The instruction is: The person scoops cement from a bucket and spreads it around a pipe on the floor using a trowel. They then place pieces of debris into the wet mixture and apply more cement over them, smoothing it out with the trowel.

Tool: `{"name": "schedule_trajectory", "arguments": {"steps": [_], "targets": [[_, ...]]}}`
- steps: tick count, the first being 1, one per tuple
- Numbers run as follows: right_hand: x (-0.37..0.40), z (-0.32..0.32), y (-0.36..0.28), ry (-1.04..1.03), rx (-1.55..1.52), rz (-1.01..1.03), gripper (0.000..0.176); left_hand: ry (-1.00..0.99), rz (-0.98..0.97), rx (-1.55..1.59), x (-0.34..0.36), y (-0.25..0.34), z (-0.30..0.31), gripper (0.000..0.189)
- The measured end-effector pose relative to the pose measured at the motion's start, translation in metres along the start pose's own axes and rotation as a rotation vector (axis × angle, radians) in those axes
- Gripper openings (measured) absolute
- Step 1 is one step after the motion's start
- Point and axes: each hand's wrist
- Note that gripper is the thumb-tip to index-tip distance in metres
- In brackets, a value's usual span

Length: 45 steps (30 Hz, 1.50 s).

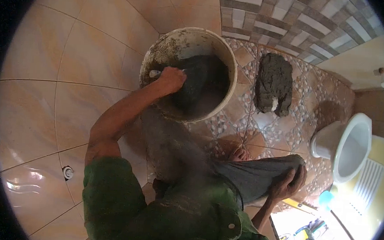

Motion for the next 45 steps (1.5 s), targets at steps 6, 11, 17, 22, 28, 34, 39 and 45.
{"name": "schedule_trajectory", "arguments": {"steps": [6, 11, 17, 22, 28, 34, 39, 45], "targets": [[-0.006, 0.000, -0.011, -0.042, 0.025, -0.005, 0.033, -0.180, -0.067, 0.030, -0.018, 0.018, -0.002, 0.015], [-0.008, -0.003, -0.017, -0.051, 0.048, -0.031, 0.033, -0.315, -0.201, 0.235, 0.014, 0.051, 0.026, 0.019], [-0.017, -0.006, -0.013, -0.074, 0.013, -0.010, 0.033, -0.397, 0.029, 0.766, -0.003, 0.066, -0.006, 0.035], [-0.020, -0.008, -0.003, -0.076, 0.055, 0.075, 0.032, -0.414, 0.124, 1.237, 0.021, 0.045, 0.027, 0.043], [-0.022, 0.005, -0.012, -0.115, 0.113, 0.093, 0.033, -0.282, 0.233, 1.476, 0.054, 0.035, 0.067, 0.040], [-0.021, 0.007, -0.023, -0.120, 0.073, 0.030, 0.034, -0.073, 0.334, 1.297, 0.077, 0.029, 0.079, 0.039], [-0.023, 0.004, -0.015, -0.110, 0.086, 0.050, 0.034, -0.106, 0.307, 1.170, 0.091, 0.012, 0.073, 0.039], [-0.026, 0.000, -0.004, -0.102, 0.032, 0.099, 0.032, -0.228, 0.249, 0.885, 0.075, 0.027, 0.091, 0.032]]}}
Point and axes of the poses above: each hand's wrist, its own x-axis away from the middle knuckle, its own z-axis out of the back of the hand, y = z × x, and after that the axes turned 6 degrees about -y, right-handed
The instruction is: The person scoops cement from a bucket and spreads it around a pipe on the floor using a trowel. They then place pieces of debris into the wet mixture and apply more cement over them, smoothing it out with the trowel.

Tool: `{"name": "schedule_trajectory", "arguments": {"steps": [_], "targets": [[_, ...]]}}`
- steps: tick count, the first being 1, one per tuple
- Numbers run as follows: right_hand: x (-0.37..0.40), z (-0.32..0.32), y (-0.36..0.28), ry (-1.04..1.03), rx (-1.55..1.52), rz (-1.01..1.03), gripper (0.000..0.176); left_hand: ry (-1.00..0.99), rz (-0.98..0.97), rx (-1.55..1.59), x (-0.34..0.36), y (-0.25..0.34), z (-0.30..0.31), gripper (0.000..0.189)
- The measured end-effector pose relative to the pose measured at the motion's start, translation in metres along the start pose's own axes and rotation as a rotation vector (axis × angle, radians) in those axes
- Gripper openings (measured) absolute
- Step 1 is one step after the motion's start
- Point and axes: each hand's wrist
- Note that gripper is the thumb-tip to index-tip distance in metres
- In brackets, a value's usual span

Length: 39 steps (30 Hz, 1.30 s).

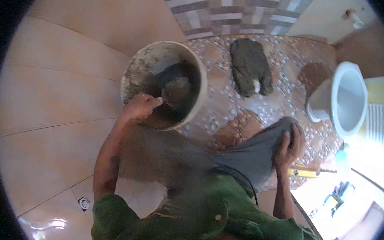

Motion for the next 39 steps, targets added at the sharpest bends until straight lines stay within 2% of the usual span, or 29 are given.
{"name": "schedule_trajectory", "arguments": {"steps": [2, 5, 8, 10, 13, 14, 16, 17, 19, 22, 23, 25, 26, 29, 32, 34, 39], "targets": [[0.000, 0.000, -0.001, -0.025, 0.017, -0.018, 0.031, 0.020, -0.249, -0.454, -0.034, 0.005, -0.011, 0.026], [0.003, 0.008, -0.013, -0.026, 0.065, 0.004, 0.031, 0.189, -0.386, -0.699, -0.084, 0.003, -0.070, 0.019], [0.012, 0.016, -0.009, 0.017, 0.051, 0.038, 0.031, 0.169, -0.221, -0.628, -0.084, -0.004, -0.068, 0.018], [0.011, 0.023, -0.015, -0.007, -0.066, 0.043, 0.033, 0.175, -0.219, -0.565, -0.086, -0.024, -0.059, 0.019], [0.018, 0.011, -0.002, 0.013, 0.104, 0.021, 0.033, 0.122, -0.101, -0.484, -0.081, -0.046, -0.056, 0.022], [0.014, 0.012, -0.004, -0.019, 0.226, 0.206, 0.034, 0.093, -0.068, -0.461, -0.087, -0.043, -0.057, 0.022], [0.017, 0.011, -0.019, 0.016, 0.082, 0.067, 0.034, 0.155, -0.120, -0.379, -0.119, -0.061, -0.085, 0.025], [0.017, 0.010, -0.023, 0.035, 0.014, -0.012, 0.033, 0.100, -0.125, -0.411, -0.127, -0.053, -0.092, 0.026], [0.019, 0.009, -0.024, 0.045, -0.021, -0.003, 0.033, -0.032, -0.155, -0.500, -0.139, -0.032, -0.106, 0.028], [0.022, 0.008, -0.013, 0.057, -0.029, -0.066, 0.032, -0.036, -0.271, -0.496, -0.140, -0.016, -0.098, 0.032], [0.021, 0.007, -0.008, 0.048, -0.033, -0.088, 0.032, 0.011, -0.179, -0.307, -0.138, -0.009, -0.097, 0.034], [0.018, 0.004, 0.002, 0.044, 0.041, 0.027, 0.031, 0.107, 0.035, 0.088, -0.116, 0.000, -0.093, 0.039], [0.018, 0.003, 0.002, 0.041, 0.077, 0.086, 0.031, 0.089, 0.030, 0.132, -0.109, 0.001, -0.089, 0.040], [0.003, -0.005, -0.030, 0.030, -0.107, -0.049, 0.030, 0.003, -0.002, 0.297, -0.096, 0.015, -0.073, 0.043], [-0.004, -0.008, -0.044, 0.019, -0.107, -0.064, 0.030, -0.079, -0.041, 0.494, -0.062, 0.009, -0.047, 0.043], [-0.004, -0.003, -0.039, -0.024, 0.001, 0.036, 0.029, -0.089, -0.140, 0.556, -0.043, 0.002, -0.035, 0.044], [-0.008, -0.004, -0.042, -0.032, 0.025, 0.108, 0.028, -0.122, -0.050, 0.734, 0.011, 0.013, 0.010, 0.037]]}}
Point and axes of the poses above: each hand's wrist, its own x-axis away from the middle knuckle, its own z-axis out of the back of the hand, y = z × x, and after that the axes turned 6 degrees about -y, right-handed
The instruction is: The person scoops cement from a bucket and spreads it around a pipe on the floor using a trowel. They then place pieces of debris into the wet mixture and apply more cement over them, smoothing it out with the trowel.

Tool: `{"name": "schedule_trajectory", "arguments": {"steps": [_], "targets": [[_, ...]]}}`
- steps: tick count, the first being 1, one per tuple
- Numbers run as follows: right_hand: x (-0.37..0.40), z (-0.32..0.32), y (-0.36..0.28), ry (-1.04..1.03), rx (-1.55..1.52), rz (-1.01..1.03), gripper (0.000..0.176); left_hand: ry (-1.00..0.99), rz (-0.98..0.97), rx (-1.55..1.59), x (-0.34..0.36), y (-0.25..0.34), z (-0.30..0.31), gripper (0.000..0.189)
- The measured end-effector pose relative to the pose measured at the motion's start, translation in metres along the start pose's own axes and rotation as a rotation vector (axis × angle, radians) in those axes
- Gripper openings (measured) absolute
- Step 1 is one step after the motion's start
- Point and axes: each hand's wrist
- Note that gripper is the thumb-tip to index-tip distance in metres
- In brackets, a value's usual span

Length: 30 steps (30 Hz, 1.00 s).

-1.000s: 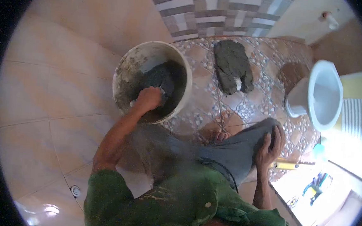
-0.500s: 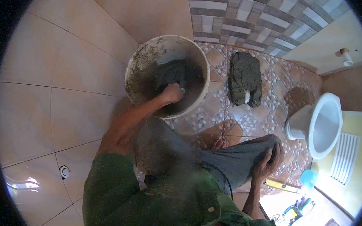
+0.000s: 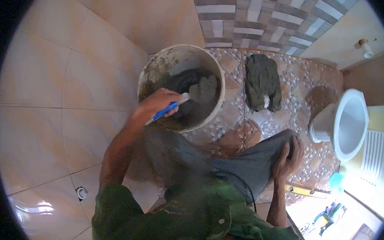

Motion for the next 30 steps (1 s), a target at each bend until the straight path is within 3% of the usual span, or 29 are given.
{"name": "schedule_trajectory", "arguments": {"steps": [5, 7, 12, 17, 20, 22, 25, 28, 30], "targets": [[-0.004, -0.003, 0.009, -0.064, 0.016, -0.092, 0.028, -0.052, 0.027, -0.054, 0.037, 0.011, 0.018, 0.032], [0.000, 0.002, 0.003, -0.071, 0.065, -0.216, 0.028, 0.091, 0.010, -0.156, 0.066, 0.043, -0.001, 0.031], [0.010, 0.013, 0.011, -0.033, 0.065, -0.181, 0.029, 0.005, -0.039, -0.116, 0.068, 0.063, -0.049, 0.029], [0.027, 0.027, 0.024, -0.011, 0.054, -0.202, 0.029, -0.219, 0.058, 0.033, 0.019, 0.072, -0.144, 0.027], [0.033, 0.037, 0.032, 0.002, 0.033, -0.238, 0.029, -0.264, 0.101, 0.100, -0.052, 0.038, -0.195, 0.030], [0.037, 0.039, 0.038, 0.012, 0.014, -0.254, 0.030, -0.220, 0.000, 0.020, -0.099, 0.021, -0.224, 0.034], [0.046, 0.037, 0.049, 0.043, -0.022, -0.254, 0.030, -0.140, -0.279, -0.545, -0.163, 0.004, -0.244, 0.034], [0.050, 0.036, 0.058, 0.075, -0.053, -0.241, 0.031, 0.125, -0.652, -0.886, -0.193, -0.008, -0.267, 0.030], [0.050, 0.036, 0.057, 0.088, -0.073, -0.248, 0.031, 0.130, -0.504, -1.069, -0.225, -0.027, -0.280, 0.033]]}}
Point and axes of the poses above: each hand's wrist, its own x-axis away from the middle knuckle, its own z-axis out of the back of the hand, y = z × x, and after that the axes turned 6 degrees about -y, right-handed
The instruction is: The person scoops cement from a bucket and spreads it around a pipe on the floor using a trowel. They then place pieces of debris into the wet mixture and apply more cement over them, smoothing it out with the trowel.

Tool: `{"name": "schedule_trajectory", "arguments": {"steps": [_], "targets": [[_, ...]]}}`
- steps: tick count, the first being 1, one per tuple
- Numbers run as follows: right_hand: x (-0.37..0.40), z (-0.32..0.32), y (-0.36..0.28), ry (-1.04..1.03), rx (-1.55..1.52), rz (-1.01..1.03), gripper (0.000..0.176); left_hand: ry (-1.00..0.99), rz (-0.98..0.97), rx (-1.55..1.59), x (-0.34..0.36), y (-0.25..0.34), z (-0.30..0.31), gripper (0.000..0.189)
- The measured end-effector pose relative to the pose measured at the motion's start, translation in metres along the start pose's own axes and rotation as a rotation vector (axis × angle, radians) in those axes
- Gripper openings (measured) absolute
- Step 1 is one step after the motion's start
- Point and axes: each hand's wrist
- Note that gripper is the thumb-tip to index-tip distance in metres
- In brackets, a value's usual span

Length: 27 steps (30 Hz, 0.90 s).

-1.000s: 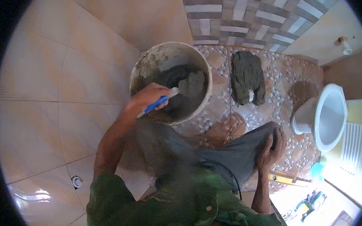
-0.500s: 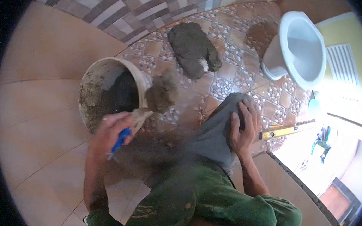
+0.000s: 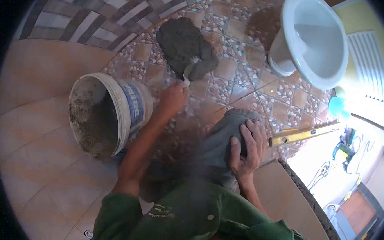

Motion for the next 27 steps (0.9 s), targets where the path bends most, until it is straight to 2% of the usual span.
{"name": "schedule_trajectory", "arguments": {"steps": [1, 4, 7, 10, 13, 16, 19, 22, 25, 27], "targets": [[0.000, -0.001, 0.001, -0.001, -0.009, -0.001, 0.031, -0.049, 0.050, -0.087, -0.005, -0.005, -0.012, 0.036], [-0.002, -0.003, 0.003, 0.018, -0.008, -0.021, 0.031, 0.110, -0.064, -0.124, -0.003, -0.011, -0.025, 0.037], [-0.004, -0.003, -0.002, -0.003, -0.010, -0.039, 0.030, 0.061, 0.121, -0.031, 0.014, 0.003, -0.006, 0.039], [-0.009, -0.007, -0.010, 0.005, -0.042, -0.050, 0.030, 0.201, -0.065, 0.017, 0.019, -0.007, -0.013, 0.042], [-0.004, -0.005, -0.013, -0.016, -0.022, -0.054, 0.029, 0.087, 0.007, -0.106, 0.012, -0.012, -0.028, 0.041], [-0.001, -0.002, -0.010, -0.013, 0.027, -0.043, 0.029, 0.257, 0.010, 0.040, 0.008, 0.002, -0.032, 0.036], [0.000, -0.003, -0.020, -0.009, -0.018, -0.045, 0.029, -0.003, -0.051, -0.099, 0.006, 0.009, -0.015, 0.032], [-0.004, -0.008, -0.017, 0.026, -0.019, -0.038, 0.029, 0.001, 0.078, -0.091, -0.007, 0.017, -0.017, 0.032], [-0.001, -0.009, -0.019, 0.004, -0.006, -0.038, 0.029, 0.023, -0.028, -0.159, 0.000, 0.013, -0.019, 0.038], [-0.002, -0.012, -0.017, 0.022, -0.005, -0.031, 0.029, 0.052, -0.052, 0.128, 0.008, 0.000, -0.016, 0.041]]}}
Point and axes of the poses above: each hand's wrist, its own x-axis away from the middle knuckle, its own z-axis out of the back of the hand, y = z × x, and after that the axes turned 6 degrees about -y, right-handed
